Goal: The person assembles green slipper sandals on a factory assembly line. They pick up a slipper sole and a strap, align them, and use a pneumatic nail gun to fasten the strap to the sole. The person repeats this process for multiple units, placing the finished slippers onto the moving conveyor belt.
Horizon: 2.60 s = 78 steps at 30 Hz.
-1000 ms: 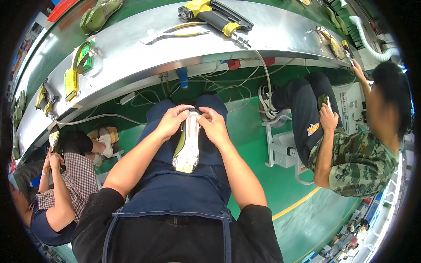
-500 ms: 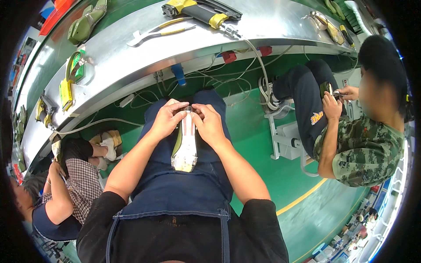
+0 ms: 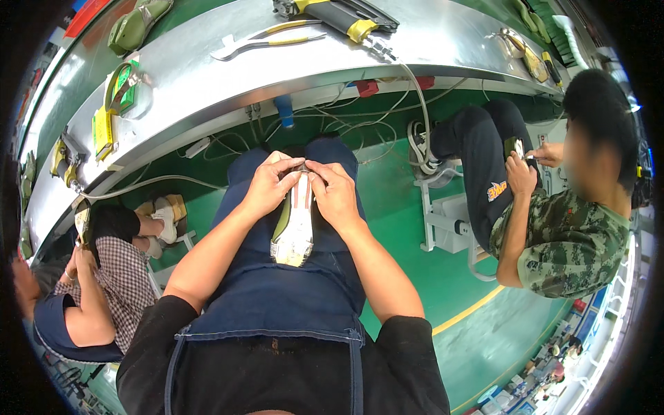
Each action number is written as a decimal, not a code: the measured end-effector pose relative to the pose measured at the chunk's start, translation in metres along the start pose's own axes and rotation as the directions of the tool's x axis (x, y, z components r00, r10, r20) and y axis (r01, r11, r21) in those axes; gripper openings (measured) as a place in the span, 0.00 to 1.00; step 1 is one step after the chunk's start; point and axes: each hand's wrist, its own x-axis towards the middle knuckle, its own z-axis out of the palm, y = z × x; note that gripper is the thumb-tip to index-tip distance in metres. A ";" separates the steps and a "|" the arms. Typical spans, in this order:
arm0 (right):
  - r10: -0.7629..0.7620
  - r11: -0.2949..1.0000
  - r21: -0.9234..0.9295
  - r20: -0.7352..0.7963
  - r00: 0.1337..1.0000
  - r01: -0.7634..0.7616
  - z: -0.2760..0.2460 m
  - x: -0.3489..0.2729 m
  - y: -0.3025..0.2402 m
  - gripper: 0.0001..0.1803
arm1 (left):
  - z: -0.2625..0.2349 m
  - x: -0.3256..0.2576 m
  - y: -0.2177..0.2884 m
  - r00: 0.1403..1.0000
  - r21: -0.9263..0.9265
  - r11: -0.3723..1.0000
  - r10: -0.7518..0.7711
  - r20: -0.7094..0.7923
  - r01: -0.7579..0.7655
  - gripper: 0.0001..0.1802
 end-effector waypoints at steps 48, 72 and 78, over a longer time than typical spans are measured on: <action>0.414 0.725 0.309 0.518 0.748 -0.615 -0.007 -0.010 0.010 0.23 | 0.016 -0.059 -0.002 0.876 -0.430 0.767 -0.367 0.314 0.476 0.49; 0.144 0.885 -0.457 0.449 0.882 0.089 -0.055 0.060 -0.060 0.17 | 0.022 -0.065 -0.001 0.769 -0.483 0.602 -0.552 0.322 0.635 0.46; -0.591 0.656 -0.411 0.240 0.770 0.632 -0.013 0.217 -0.110 0.34 | 0.020 -0.063 0.001 0.752 -0.452 0.604 -0.570 0.331 0.657 0.46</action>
